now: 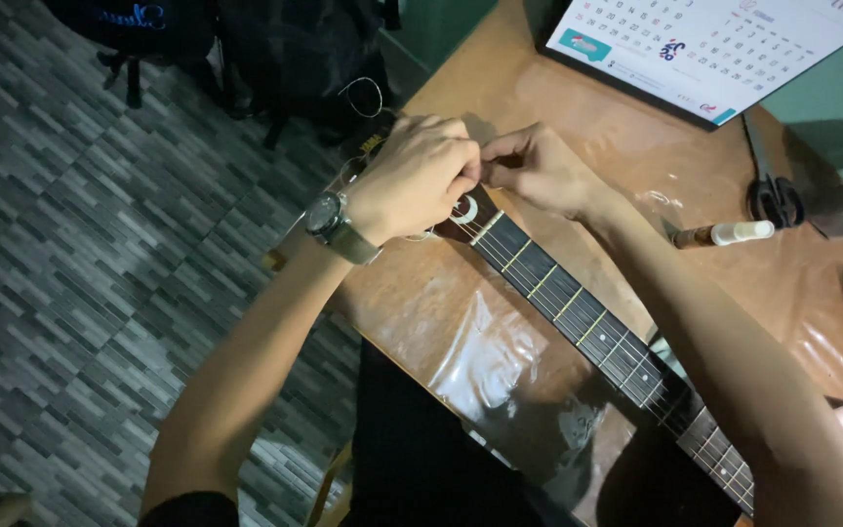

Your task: The person cleans the body of an acoustic guitar with a cloth, wiping the top and sides. They then move to the headstock to tune the strings by turning the tuning pegs.

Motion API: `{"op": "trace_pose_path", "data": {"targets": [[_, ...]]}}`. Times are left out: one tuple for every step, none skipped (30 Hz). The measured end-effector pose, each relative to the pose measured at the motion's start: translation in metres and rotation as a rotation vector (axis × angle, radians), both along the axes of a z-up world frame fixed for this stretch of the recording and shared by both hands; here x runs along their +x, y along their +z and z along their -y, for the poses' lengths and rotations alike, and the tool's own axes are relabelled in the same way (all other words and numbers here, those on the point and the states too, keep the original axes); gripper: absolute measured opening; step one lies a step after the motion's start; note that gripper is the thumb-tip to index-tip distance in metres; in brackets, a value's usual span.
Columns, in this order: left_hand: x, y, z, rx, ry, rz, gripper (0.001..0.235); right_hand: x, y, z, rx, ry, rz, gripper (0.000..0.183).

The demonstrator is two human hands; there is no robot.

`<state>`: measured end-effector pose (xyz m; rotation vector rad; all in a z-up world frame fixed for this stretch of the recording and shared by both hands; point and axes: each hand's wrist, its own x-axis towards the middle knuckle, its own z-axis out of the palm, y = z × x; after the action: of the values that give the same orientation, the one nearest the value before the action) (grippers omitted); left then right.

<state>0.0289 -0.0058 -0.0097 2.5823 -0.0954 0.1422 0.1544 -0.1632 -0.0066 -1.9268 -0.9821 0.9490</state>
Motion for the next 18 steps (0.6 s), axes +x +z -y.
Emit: {"op": "trace_pose_path", "data": {"targets": [[0.000, 0.000, -0.001, -0.001, 0.000, -0.001, 0.007, 0.000, 0.003, 0.001, -0.001, 0.000, -0.001, 0.018], [0.001, -0.001, -0.001, 0.014, 0.000, 0.021, 0.005, 0.001, 0.007, 0.002, -0.005, -0.009, 0.015, 0.018], [0.001, -0.002, -0.002, 0.029, 0.003, 0.041, 0.004, 0.002, 0.010, 0.003, -0.008, -0.014, 0.029, 0.018], [-0.002, 0.002, -0.003, 0.028, 0.005, 0.038, 0.004, 0.000, 0.010, 0.002, -0.009, -0.011, 0.026, 0.018], [-0.004, 0.006, -0.004, 0.009, 0.003, 0.064, 0.003, -0.001, 0.012, 0.001, 0.003, -0.027, 0.011, 0.018], [-0.005, 0.011, -0.004, -0.010, 0.002, 0.090, 0.005, -0.001, 0.013, 0.000, 0.015, -0.042, -0.004, 0.019], [-0.008, 0.016, -0.006, -0.008, 0.002, 0.089, 0.005, 0.001, 0.007, -0.001, 0.016, -0.041, -0.005, 0.019], [-0.011, 0.022, -0.008, -0.016, -0.004, 0.129, 0.005, 0.003, 0.001, -0.001, 0.035, -0.028, 0.009, 0.023], [-0.012, 0.027, -0.010, -0.026, -0.015, 0.170, 0.006, 0.007, -0.005, -0.001, 0.052, -0.020, 0.023, 0.028], [-0.011, 0.026, -0.010, -0.027, -0.019, 0.169, 0.006, 0.004, 0.001, -0.003, 0.052, -0.024, 0.023, 0.028], [-0.011, 0.025, -0.011, -0.018, 0.022, 0.133, 0.008, 0.002, 0.007, -0.004, 0.052, 0.012, 0.045, 0.025], [-0.010, 0.023, -0.011, -0.010, 0.063, 0.097, 0.011, -0.001, 0.013, -0.006, 0.052, 0.048, 0.068, 0.022], [-0.012, 0.024, -0.009, -0.009, 0.062, 0.094, 0.011, 0.002, 0.009, -0.004, 0.052, 0.047, 0.066, 0.022], [-0.014, 0.025, -0.007, -0.033, 0.064, 0.057, 0.012, 0.005, 0.006, -0.003, 0.050, 0.042, 0.068, 0.021], [-0.016, 0.025, -0.005, -0.057, 0.068, 0.021, 0.014, 0.008, 0.002, -0.002, 0.049, 0.039, 0.071, 0.020], [-0.015, 0.024, -0.006, -0.057, 0.069, 0.020, 0.014, 0.005, 0.006, -0.002, 0.049, 0.040, 0.070, 0.020], [-0.014, 0.024, -0.006, -0.033, 0.075, 0.006, 0.013, 0.003, 0.009, -0.001, 0.056, 0.002, 0.007, 0.012], [-0.013, 0.023, -0.005, -0.010, 0.081, -0.008, 0.012, 0.002, 0.013, 0.000, 0.063, -0.036, -0.055, 0.008]]}}
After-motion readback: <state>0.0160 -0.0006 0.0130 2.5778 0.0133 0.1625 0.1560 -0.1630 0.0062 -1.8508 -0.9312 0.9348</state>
